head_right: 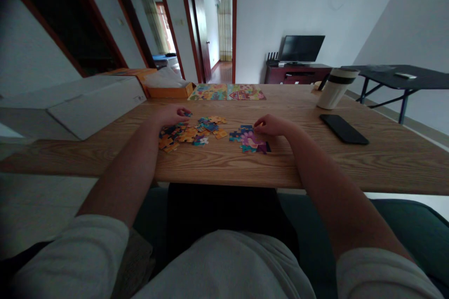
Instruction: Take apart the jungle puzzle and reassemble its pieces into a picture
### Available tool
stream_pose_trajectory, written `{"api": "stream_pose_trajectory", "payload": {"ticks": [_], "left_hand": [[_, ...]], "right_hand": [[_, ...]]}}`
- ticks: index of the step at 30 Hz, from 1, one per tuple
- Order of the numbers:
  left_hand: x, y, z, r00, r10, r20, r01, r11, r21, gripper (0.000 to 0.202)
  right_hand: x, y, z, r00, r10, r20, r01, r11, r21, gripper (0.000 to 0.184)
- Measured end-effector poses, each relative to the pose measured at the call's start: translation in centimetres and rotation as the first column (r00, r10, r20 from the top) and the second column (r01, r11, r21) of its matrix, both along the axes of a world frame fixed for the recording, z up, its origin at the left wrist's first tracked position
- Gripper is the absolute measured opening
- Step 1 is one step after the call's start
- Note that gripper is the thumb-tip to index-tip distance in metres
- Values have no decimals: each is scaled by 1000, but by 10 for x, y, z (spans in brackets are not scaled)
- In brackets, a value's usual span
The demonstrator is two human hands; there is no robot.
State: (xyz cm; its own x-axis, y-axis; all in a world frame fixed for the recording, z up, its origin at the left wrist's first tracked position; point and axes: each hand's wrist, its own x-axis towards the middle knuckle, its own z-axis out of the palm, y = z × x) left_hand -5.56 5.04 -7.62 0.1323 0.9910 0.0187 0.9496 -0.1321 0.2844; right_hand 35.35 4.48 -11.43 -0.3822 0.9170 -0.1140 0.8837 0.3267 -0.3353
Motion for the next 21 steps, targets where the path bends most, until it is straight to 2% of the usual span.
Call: {"api": "stream_pose_trajectory", "payload": {"ticks": [5,10,14,21], "left_hand": [[-14,-3,6,999,-22,-31,19,994,-108,48],[-4,-11,8,979,-199,-32,180,935,-306,63],[11,-18,9,969,-229,-87,188,923,-337,77],[16,-23,12,969,-226,-104,182,929,-321,73]], "right_hand": [[1,0,-2,1000,-15,-9,15,1000,-4,40],[2,2,-4,1000,-5,-26,5,1000,-10,43],[2,1,-4,1000,-11,-21,11,1000,-1,42],[2,4,-5,1000,-4,-9,4,1000,-8,41]]}}
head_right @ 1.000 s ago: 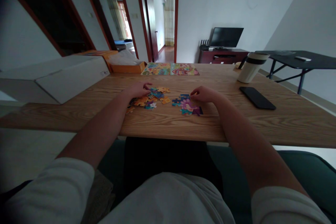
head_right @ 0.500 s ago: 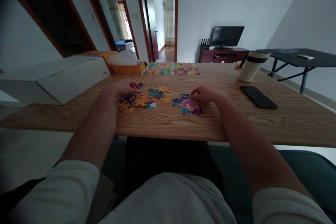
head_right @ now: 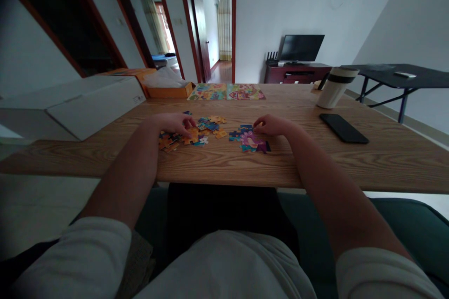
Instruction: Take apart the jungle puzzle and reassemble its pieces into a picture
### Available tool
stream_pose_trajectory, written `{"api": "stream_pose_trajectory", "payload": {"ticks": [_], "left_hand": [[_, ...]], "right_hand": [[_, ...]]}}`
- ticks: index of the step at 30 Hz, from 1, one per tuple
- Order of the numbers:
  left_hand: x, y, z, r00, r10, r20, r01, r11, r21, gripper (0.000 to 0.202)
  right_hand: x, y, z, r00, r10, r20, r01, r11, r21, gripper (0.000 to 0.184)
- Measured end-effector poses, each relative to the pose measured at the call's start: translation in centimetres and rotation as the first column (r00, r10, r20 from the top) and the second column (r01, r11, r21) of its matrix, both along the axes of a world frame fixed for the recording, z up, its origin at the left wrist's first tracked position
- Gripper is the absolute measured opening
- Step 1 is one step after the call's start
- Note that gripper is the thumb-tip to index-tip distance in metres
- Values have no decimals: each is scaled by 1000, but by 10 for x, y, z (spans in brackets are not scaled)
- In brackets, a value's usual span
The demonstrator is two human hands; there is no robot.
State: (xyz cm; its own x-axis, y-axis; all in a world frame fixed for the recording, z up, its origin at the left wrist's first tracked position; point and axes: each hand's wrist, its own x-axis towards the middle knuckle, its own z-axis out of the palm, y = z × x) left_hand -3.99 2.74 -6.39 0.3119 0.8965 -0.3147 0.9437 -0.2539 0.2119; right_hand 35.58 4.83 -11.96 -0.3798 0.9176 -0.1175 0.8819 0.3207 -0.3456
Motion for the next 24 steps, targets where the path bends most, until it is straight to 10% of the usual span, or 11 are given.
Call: {"api": "stream_pose_trajectory", "payload": {"ticks": [11,17,24], "left_hand": [[-5,7,-3,928,-79,365,-12,970,241,36],[21,19,-27,759,-289,584,-118,820,560,13],[41,26,-39,456,-376,807,-130,869,478,9]], "right_hand": [[-1,-4,3,1000,6,-12,-6,1000,2,43],[0,-2,1,999,5,-32,-5,1000,-5,43],[-8,-5,3,987,-6,-159,23,994,110,36]]}}
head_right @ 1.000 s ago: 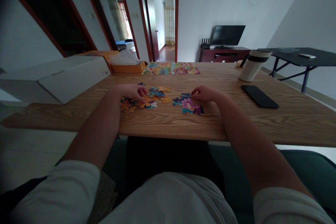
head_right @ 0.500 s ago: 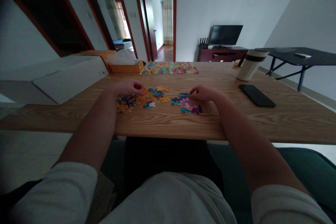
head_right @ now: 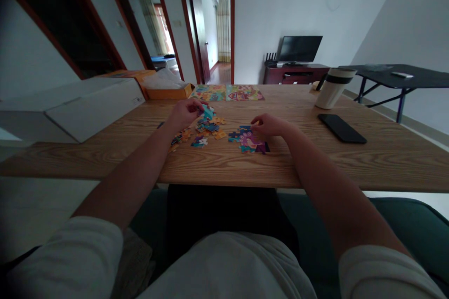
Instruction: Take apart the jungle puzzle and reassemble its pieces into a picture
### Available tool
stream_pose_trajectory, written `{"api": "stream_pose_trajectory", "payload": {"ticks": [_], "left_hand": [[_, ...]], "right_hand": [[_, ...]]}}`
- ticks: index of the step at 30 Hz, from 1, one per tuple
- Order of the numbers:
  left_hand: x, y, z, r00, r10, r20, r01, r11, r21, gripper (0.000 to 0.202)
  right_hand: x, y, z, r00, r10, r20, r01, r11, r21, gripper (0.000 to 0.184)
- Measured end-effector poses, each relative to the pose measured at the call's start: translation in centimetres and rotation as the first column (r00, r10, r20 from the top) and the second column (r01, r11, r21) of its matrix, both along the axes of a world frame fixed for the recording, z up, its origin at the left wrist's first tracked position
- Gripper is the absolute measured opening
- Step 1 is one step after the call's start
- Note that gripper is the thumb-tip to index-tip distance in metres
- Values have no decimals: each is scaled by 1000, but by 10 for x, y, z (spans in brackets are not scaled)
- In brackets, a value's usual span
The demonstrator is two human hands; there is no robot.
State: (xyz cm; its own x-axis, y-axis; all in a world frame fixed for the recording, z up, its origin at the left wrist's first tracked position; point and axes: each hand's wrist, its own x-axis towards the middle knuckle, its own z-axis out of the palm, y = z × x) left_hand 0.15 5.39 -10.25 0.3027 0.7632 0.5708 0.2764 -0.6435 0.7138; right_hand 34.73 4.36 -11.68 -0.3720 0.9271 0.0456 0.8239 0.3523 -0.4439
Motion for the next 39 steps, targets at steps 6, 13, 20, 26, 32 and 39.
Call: {"api": "stream_pose_trajectory", "payload": {"ticks": [6,13,20,26,32,39], "left_hand": [[33,-18,-6,998,-30,-55,31,999,27,7],[46,-18,-18,980,-31,-196,32,999,1,39],[41,-19,-24,950,-312,11,296,889,-349,82],[41,-17,-26,966,-257,13,244,898,-367,69],[42,-17,-25,969,-246,-29,222,915,-338,70],[40,-17,-24,979,-185,-84,149,936,-319,74]], "right_hand": [[-55,-19,-1,868,114,-483,-111,993,35,40],[-79,-26,-9,749,81,-657,-156,986,-56,39],[-71,-22,-8,774,56,-631,-98,995,-32,40],[-71,-24,-9,852,94,-514,-57,995,87,54],[-68,-23,-9,894,77,-442,3,984,178,53],[-65,-21,-3,856,15,-516,119,967,226,49]]}}
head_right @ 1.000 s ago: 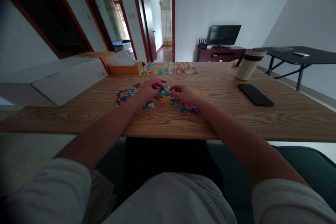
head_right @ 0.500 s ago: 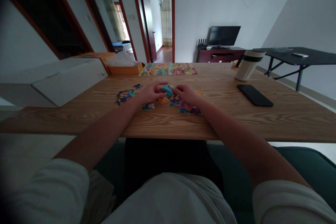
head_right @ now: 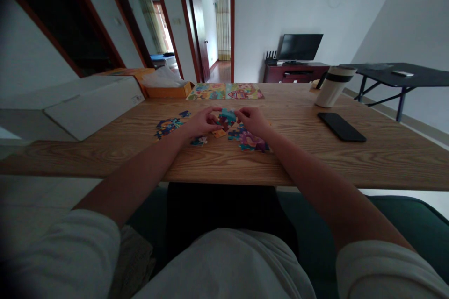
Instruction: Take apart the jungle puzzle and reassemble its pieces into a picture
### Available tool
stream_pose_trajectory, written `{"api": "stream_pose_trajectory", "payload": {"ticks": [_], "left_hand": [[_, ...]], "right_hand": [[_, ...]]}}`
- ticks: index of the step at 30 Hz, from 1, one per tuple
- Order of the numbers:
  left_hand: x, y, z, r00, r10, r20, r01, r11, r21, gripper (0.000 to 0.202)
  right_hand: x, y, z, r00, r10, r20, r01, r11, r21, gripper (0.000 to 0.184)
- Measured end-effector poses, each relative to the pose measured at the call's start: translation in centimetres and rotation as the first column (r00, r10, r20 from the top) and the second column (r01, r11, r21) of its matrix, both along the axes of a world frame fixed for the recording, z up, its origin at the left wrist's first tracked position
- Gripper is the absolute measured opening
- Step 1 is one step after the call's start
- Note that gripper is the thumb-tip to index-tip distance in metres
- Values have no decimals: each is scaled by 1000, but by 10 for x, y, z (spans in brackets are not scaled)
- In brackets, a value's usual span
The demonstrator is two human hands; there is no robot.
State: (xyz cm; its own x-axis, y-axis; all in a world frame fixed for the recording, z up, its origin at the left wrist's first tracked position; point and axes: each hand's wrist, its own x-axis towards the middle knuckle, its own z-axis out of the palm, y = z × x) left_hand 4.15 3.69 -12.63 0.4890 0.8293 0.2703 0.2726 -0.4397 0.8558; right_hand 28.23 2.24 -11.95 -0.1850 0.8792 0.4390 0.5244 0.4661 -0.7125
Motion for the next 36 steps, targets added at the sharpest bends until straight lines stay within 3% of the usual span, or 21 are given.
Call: {"api": "stream_pose_trajectory", "payload": {"ticks": [6,11,15,19,23,26,28,30,33,36], "left_hand": [[-10,-1,13,978,175,-115,-158,977,146,61],[-30,14,22,927,365,-87,-339,914,224,43],[-52,31,17,856,516,-18,-505,844,178,28],[-70,42,8,757,637,-147,-619,771,151,27],[-61,46,1,761,610,-222,-529,781,333,38],[-36,47,-1,805,513,-298,-392,837,383,46],[-20,48,2,803,408,-434,-271,899,344,54],[-6,50,7,747,309,-589,-166,944,284,57],[8,56,14,654,260,-711,-80,957,278,50],[17,65,16,638,280,-718,-36,942,335,41]], "right_hand": [[14,5,5,969,-117,-219,101,992,-81,47],[15,9,2,957,-80,-278,46,991,-127,40],[12,18,-6,966,-88,-243,56,989,-137,34],[10,29,-15,990,-121,-71,117,991,-64,27],[8,30,-20,956,-152,250,137,987,80,22],[8,28,-21,913,-89,398,78,996,45,24],[10,26,-19,915,-101,391,95,995,35,27],[16,26,-16,927,-147,345,140,989,46,28],[26,26,-9,935,-199,294,193,980,50,27],[35,25,-3,940,-216,264,215,976,30,27]]}}
